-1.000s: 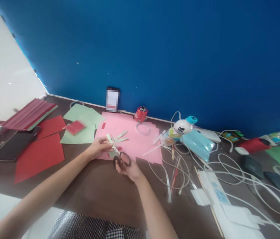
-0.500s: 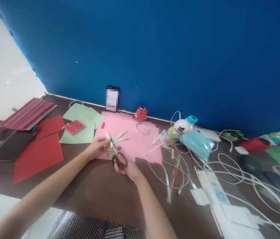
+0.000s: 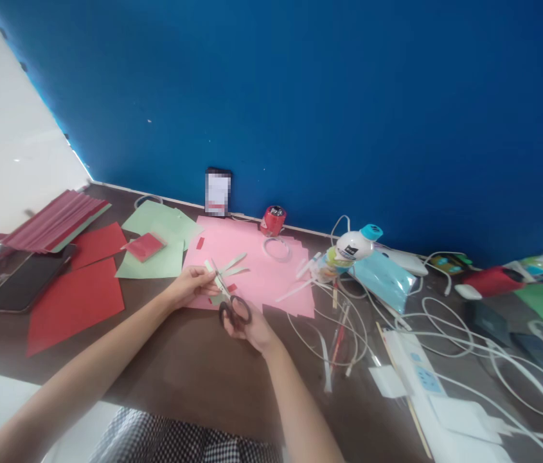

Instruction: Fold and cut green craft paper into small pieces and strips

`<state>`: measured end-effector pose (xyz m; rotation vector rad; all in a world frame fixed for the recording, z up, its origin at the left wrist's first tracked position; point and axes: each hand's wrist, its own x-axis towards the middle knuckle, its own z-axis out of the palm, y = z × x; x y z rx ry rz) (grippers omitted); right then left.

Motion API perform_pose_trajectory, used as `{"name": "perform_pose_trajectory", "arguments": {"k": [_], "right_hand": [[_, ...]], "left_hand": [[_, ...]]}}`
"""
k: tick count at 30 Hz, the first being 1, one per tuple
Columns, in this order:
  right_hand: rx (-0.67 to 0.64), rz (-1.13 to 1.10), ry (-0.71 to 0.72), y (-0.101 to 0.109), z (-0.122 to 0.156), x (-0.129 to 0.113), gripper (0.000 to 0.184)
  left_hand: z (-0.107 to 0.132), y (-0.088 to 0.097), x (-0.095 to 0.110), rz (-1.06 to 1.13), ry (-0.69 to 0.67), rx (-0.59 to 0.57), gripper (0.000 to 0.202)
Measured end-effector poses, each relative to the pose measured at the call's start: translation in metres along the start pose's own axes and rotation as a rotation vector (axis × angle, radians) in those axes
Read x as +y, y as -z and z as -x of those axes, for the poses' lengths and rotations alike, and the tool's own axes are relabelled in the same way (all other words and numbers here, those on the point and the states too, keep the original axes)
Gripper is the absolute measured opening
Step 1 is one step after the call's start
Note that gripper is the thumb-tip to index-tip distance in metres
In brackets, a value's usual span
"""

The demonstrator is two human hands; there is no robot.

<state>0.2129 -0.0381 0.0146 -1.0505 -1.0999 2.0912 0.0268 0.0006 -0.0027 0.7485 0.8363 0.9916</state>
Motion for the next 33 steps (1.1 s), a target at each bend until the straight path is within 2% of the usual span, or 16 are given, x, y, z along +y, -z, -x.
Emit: {"name": "perform_pose_trajectory", "arguments": {"k": [8,19,28,33], "right_hand": [[-0.033,0.031,0.015,0.001,-0.001,-0.001,0.041],[-0.009,0.003,0.025,0.0,0.0,0.0,0.042],[-0.037,-0.088,-0.033,0.001,-0.003,0.004,0.046],[-0.053,-0.056,-0.021,0.001,-0.002,0.002,0.046]], "left_hand": [[0.0,0.001,0.0,-0.004,-0.006,-0.02,0.03],[0.001,-0.002,-0.003,-0.061,0.029,-0.053,0.03],[0.005,-0.009,-0.004,-0.114,0.06,-0.078,0.031],[0.006,-0.007,0.001,-0.125,0.07,-0.099,0.031]]}}
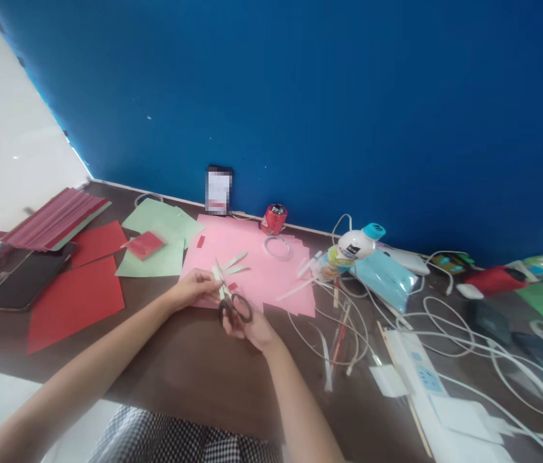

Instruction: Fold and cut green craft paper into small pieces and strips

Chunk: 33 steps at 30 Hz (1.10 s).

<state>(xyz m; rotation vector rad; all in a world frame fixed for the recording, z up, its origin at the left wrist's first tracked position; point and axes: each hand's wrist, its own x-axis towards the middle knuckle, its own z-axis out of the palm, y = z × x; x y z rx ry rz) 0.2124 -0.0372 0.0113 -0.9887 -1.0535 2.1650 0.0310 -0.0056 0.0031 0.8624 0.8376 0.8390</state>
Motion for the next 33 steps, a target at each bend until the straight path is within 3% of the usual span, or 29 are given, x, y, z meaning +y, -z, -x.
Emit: {"name": "perform_pose_trajectory", "arguments": {"k": [8,27,33], "right_hand": [[-0.022,0.019,0.03,-0.0014,0.0,-0.0021,0.045],[0.107,-0.008,-0.002,-0.0069,0.0003,-0.0019,0.045],[0.074,0.013,0.009,-0.0058,-0.0011,-0.0005,0.048]], "left_hand": [[-0.0053,0.0061,0.0038,0.154,-0.157,0.128,0.029],[-0.0098,0.0036,-0.0044,0.147,-0.108,0.226,0.034],[-0.0099,0.0028,-0.0044,0.124,-0.117,0.245,0.034]]}}
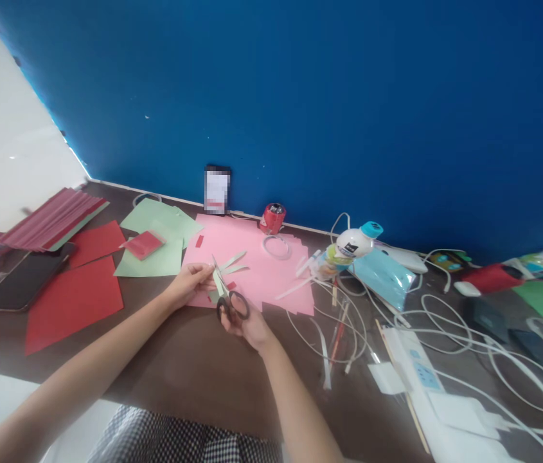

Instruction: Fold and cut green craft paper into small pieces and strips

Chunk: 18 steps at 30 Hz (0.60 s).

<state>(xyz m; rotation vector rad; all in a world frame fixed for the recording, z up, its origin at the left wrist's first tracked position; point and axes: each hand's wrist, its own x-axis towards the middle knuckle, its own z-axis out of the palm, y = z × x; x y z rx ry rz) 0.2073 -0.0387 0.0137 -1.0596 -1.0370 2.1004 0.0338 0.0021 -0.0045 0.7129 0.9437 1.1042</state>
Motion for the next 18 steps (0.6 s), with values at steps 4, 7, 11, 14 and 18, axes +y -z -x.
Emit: {"name": "perform_pose_trajectory", "arguments": {"k": [4,7,11,14,18], "right_hand": [[-0.028,-0.002,0.01,0.0027,-0.0029,0.0034,0.047],[-0.029,0.007,0.028,0.0016,-0.0028,0.0035,0.047],[-0.006,0.004,0.016,-0.0006,-0.0016,0.0022,0.046],[-0.021,0.004,0.019,0.0003,-0.0024,0.0033,0.045],[-0.032,-0.023,0.052,0.0019,-0.0042,0.0062,0.044]], "left_hand": [[0.0002,-0.0006,0.0002,-0.005,-0.013,0.007,0.033],[-0.0001,0.0,-0.0003,-0.003,-0.02,0.0,0.033],[-0.0009,0.0017,-0.0013,-0.002,-0.023,-0.009,0.032],[-0.0014,0.0027,-0.0018,-0.006,-0.028,-0.014,0.032],[-0.0014,0.0034,-0.0029,-0.015,-0.03,-0.019,0.032]]}}
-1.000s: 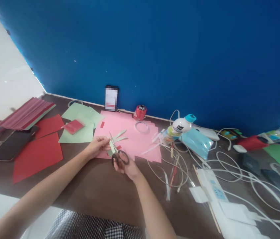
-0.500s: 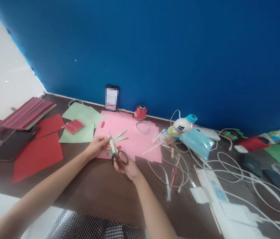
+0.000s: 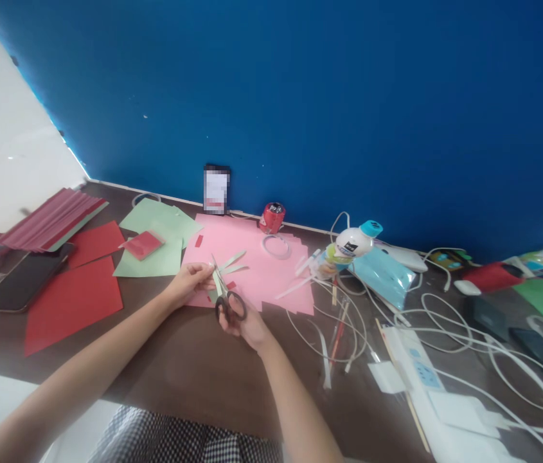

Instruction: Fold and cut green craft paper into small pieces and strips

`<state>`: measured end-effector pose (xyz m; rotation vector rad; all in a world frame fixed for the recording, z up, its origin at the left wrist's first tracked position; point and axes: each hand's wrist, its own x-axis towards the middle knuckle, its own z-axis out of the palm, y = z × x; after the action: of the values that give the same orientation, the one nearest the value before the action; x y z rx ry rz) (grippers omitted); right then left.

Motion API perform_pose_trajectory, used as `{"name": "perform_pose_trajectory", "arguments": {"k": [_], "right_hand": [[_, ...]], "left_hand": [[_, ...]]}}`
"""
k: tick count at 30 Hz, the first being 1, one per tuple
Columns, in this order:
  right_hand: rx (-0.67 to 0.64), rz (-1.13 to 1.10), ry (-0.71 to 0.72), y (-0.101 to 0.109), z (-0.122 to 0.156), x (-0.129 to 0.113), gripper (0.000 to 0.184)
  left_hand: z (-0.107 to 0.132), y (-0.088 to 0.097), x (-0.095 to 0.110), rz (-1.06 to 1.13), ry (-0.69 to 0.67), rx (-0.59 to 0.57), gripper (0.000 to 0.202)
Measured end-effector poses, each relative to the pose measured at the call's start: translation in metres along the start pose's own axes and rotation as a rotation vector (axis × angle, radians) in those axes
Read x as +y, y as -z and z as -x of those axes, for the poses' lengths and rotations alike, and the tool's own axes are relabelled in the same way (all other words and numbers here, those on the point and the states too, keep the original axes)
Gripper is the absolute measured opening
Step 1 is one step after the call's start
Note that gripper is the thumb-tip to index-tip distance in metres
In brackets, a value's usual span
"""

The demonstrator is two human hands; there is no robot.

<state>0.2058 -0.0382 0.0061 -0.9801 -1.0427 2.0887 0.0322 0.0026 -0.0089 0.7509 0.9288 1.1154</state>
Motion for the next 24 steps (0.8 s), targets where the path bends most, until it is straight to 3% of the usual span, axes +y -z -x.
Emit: {"name": "perform_pose_trajectory", "arguments": {"k": [9,24], "right_hand": [[-0.035,0.033,0.047,-0.0014,0.0016,-0.0019,0.044],[-0.011,0.063,0.008,0.0015,0.0007,-0.0003,0.047]], "left_hand": [[0.0019,-0.0021,-0.0017,-0.016,0.024,-0.024,0.033],[0.0061,-0.0052,0.005,0.061,0.084,-0.067,0.029]]}}
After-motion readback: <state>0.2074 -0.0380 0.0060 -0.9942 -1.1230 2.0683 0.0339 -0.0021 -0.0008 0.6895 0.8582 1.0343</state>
